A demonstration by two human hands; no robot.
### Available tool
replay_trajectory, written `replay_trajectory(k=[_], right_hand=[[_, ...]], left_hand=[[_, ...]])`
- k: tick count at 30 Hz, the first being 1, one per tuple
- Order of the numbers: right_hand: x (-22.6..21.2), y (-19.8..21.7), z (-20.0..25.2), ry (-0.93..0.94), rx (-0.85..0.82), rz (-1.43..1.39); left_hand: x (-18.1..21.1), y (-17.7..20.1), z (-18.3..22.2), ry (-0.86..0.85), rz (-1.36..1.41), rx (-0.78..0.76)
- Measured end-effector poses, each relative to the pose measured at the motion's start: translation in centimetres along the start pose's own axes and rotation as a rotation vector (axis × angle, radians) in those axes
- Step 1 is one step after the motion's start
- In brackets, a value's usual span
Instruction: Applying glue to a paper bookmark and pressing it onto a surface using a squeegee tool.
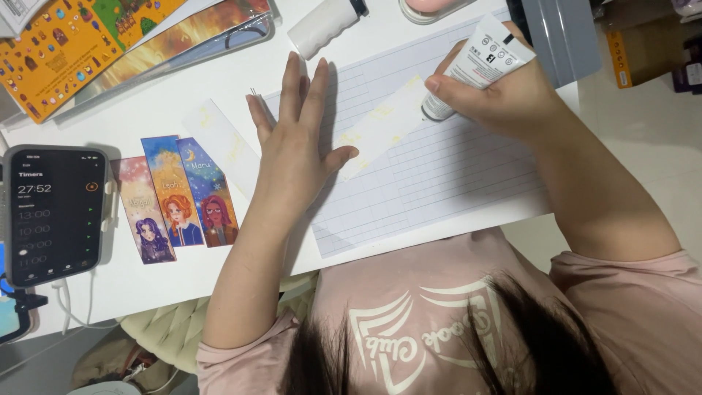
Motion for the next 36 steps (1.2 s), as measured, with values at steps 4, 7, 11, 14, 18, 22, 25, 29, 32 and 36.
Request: replay_trajectory(k=[4, 7, 11, 14, 18, 22, 25, 29, 32, 36], right_hand=[[0.1, 0.6, -0.1, 0.085, 0.016, 0.019], [0.4, 0.8, 0.0, 0.176, 0.046, -0.017], [1.0, 1.2, 0.0, 0.143, 0.072, 0.023], [1.5, 1.5, 0.2, 0.145, 0.081, 0.058], [3.3, 2.4, 0.3, 0.256, 0.171, 0.033], [3.5, 2.8, 0.3, 0.309, 0.212, -0.105], [4.7, 2.7, -0.4, 0.167, 0.196, -0.372], [6.5, 2.5, -1.1, -0.010, 0.182, -0.720], [5.2, 1.7, -1.7, -0.010, 0.047, -0.979], [4.6, 0.5, -2.2, 0.004, -0.086, -1.224]], left_hand=[[-0.1, -0.1, 0.1, -0.008, -0.019, 0.009], [-0.1, -0.1, 0.1, -0.008, -0.017, 0.011], [-0.2, -0.1, 0.1, -0.005, -0.010, 0.016], [0.1, 0.1, 0.2, -0.013, 0.005, 0.018], [0.0, 0.2, 0.3, -0.047, 0.015, 0.033], [0.5, 0.6, 0.5, -0.057, 0.005, 0.031], [0.8, 1.0, 0.6, -0.112, -0.012, 0.045], [0.6, 1.7, 0.0, -0.156, 0.011, 0.139], [0.6, 2.7, -1.0, -0.188, -0.069, 0.265], [1.7, 3.9, -3.4, -0.282, -0.256, 0.400]])
Point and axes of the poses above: each hand's wrist, its own z-axis away from the middle knuckle, its own y-axis out of the back of the hand, x = y × z, the point moved 5 cm from there along -z, towards the middle knuckle, and after that the axes turned 10 degrees about z, right-handed, at the moved point
